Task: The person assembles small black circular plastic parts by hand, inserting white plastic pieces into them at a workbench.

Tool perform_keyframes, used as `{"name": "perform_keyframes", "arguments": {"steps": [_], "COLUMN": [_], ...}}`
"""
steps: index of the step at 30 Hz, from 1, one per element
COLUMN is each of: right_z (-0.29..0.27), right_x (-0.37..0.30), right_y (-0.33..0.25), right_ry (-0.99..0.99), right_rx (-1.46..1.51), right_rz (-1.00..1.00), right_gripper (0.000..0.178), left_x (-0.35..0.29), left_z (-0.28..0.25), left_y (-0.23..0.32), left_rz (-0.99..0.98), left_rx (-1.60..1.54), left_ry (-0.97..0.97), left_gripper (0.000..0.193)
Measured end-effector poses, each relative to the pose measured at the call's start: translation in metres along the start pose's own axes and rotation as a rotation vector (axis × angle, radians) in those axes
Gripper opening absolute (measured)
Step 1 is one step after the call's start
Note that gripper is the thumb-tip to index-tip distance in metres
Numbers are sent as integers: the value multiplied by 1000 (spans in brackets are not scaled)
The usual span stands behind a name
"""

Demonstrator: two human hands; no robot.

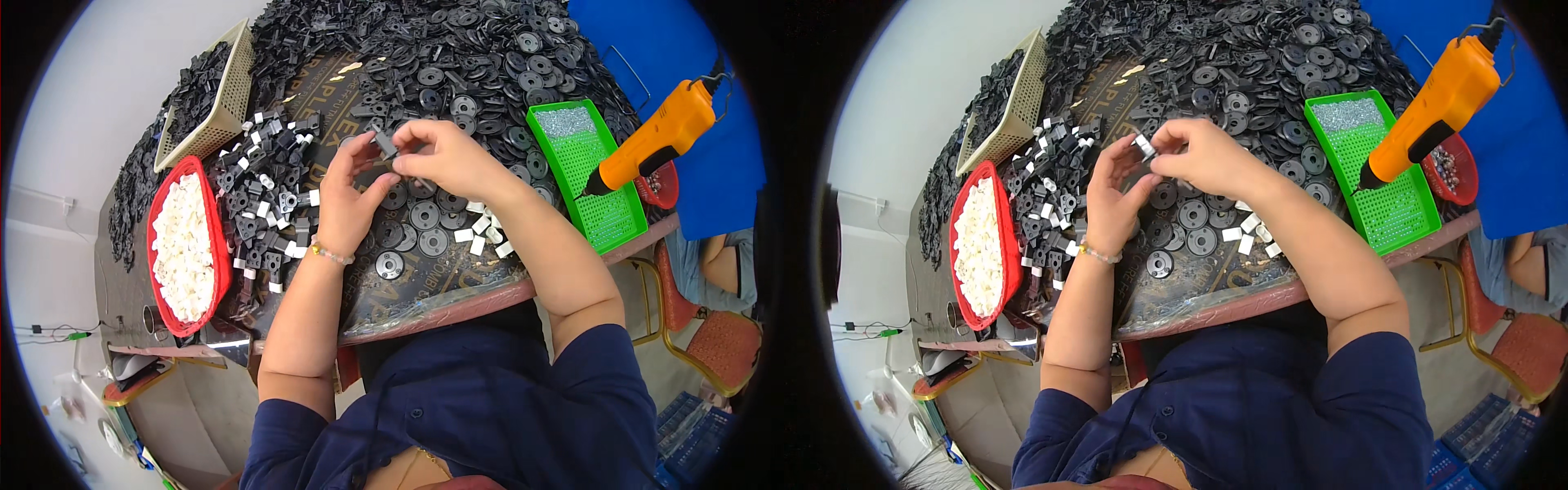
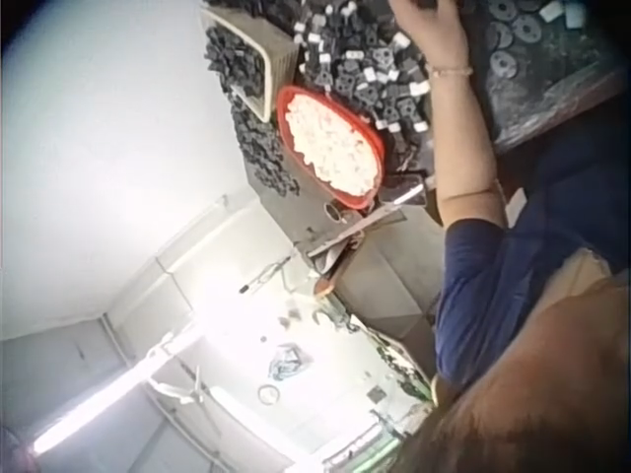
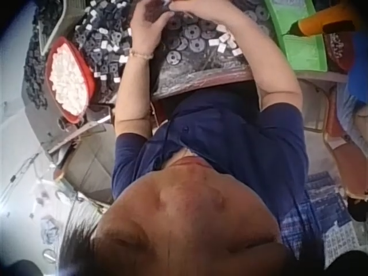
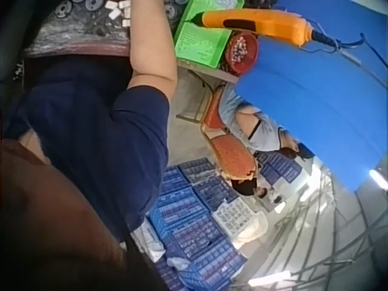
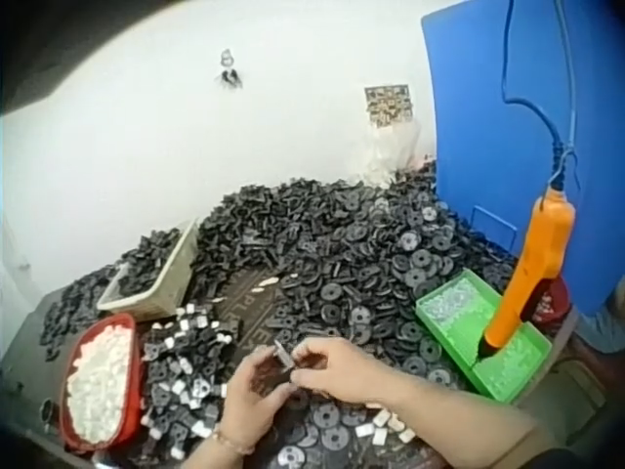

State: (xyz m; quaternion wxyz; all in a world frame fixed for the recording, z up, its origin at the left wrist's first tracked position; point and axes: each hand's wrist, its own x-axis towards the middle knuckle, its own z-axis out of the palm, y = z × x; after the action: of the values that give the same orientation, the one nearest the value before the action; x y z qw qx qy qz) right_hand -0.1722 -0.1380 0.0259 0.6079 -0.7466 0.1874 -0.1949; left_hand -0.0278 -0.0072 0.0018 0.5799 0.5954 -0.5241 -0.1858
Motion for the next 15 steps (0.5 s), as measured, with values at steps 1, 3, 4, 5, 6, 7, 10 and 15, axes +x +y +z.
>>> {"name": "perform_keyframes", "arguments": {"steps": [1,3,4,5,6,7,10,15], "right_z": [1,2,1,2,3,4,5,3], "right_x": [-2,-5,-6,-6,-7,-7,-7,-8], "right_y": [-1,-5,-9,-11,-10,-8,-3,-13], "right_ry": [-82,-75,-121,-168,-169,-157,-142,-60], "right_rx": [180,171,167,163,163,139,121,85], "right_rz": [38,16,27,39,39,15,-13,52], "right_gripper": [20,21,22,23,23,24,28,37], "left_x": [0,-1,0,1,3,3,3,4], "left_z": [-1,-8,-11,-14,-15,-15,-13,-19], "left_y": [-1,-5,-6,-7,-6,-3,10,6], "left_rz": [0,-26,-27,-59,-90,-90,-148,-440], "left_rx": [1,109,111,-30,-172,-171,-241,-813], "left_ry": [-1,-7,-5,-11,-18,-17,-53,-120], "left_gripper": [58,56,56,54,52,52,50,51]}}
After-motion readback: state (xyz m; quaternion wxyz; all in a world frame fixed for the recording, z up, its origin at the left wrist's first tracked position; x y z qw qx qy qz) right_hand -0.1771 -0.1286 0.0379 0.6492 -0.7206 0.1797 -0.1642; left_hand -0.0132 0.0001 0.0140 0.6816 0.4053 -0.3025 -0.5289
